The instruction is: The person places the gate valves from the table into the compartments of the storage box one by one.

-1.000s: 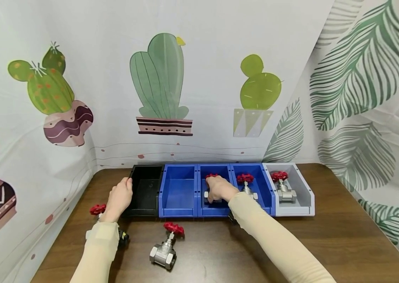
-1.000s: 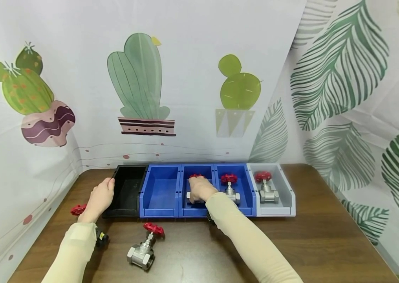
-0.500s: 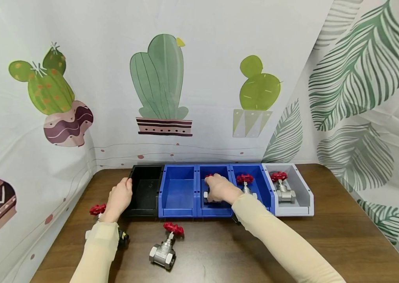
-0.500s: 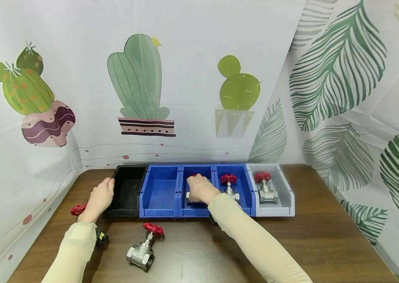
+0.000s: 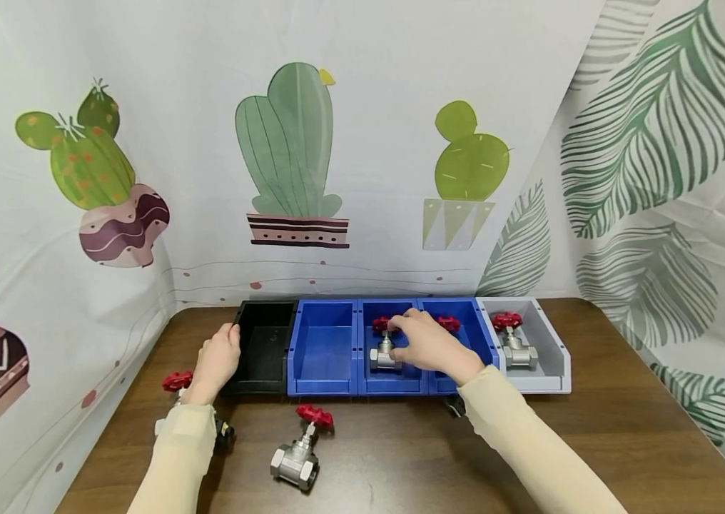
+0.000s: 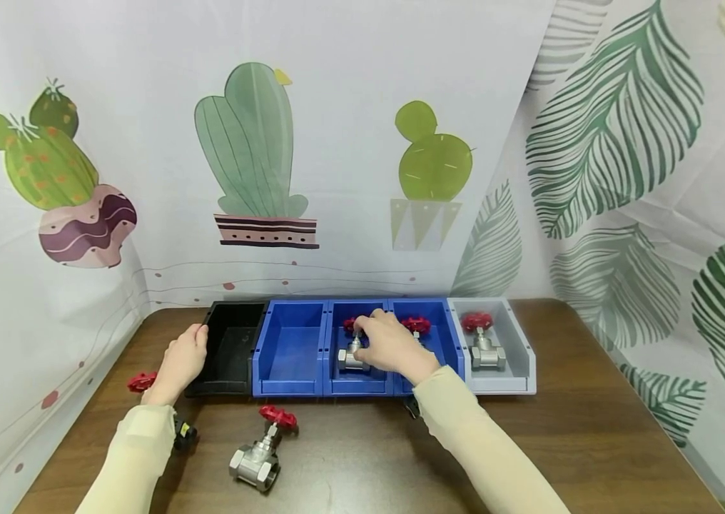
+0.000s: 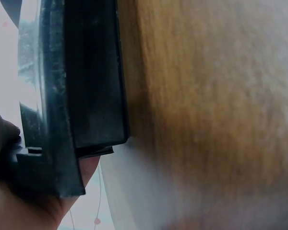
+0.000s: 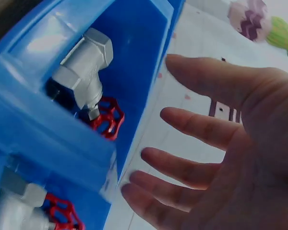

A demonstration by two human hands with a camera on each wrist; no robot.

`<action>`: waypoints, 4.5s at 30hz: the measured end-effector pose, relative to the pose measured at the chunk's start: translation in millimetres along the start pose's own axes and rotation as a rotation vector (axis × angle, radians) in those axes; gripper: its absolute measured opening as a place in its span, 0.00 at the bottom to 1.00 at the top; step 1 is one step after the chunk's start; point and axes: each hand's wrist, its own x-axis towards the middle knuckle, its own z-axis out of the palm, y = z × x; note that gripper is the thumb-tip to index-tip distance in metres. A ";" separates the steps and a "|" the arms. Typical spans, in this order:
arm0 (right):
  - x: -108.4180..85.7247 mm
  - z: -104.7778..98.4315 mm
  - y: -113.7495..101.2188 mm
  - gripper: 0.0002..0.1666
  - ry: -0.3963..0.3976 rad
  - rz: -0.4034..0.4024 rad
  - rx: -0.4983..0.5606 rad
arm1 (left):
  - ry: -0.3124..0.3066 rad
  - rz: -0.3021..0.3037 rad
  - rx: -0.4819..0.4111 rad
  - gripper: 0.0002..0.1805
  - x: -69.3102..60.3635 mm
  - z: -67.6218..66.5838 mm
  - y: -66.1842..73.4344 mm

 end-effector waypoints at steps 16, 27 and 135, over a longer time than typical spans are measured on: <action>-47.7 -18.9 51.0 0.24 0.300 -0.046 0.053 | -0.006 -0.005 0.002 0.24 -1.2 -0.4 1.0; -68.4 -49.8 108.0 0.28 0.332 0.147 0.099 | -0.008 0.005 0.003 0.23 1.3 0.6 0.7; -89.7 -30.2 238.2 0.35 0.247 0.409 0.496 | -0.458 1.081 0.209 0.43 -131.5 -3.2 72.5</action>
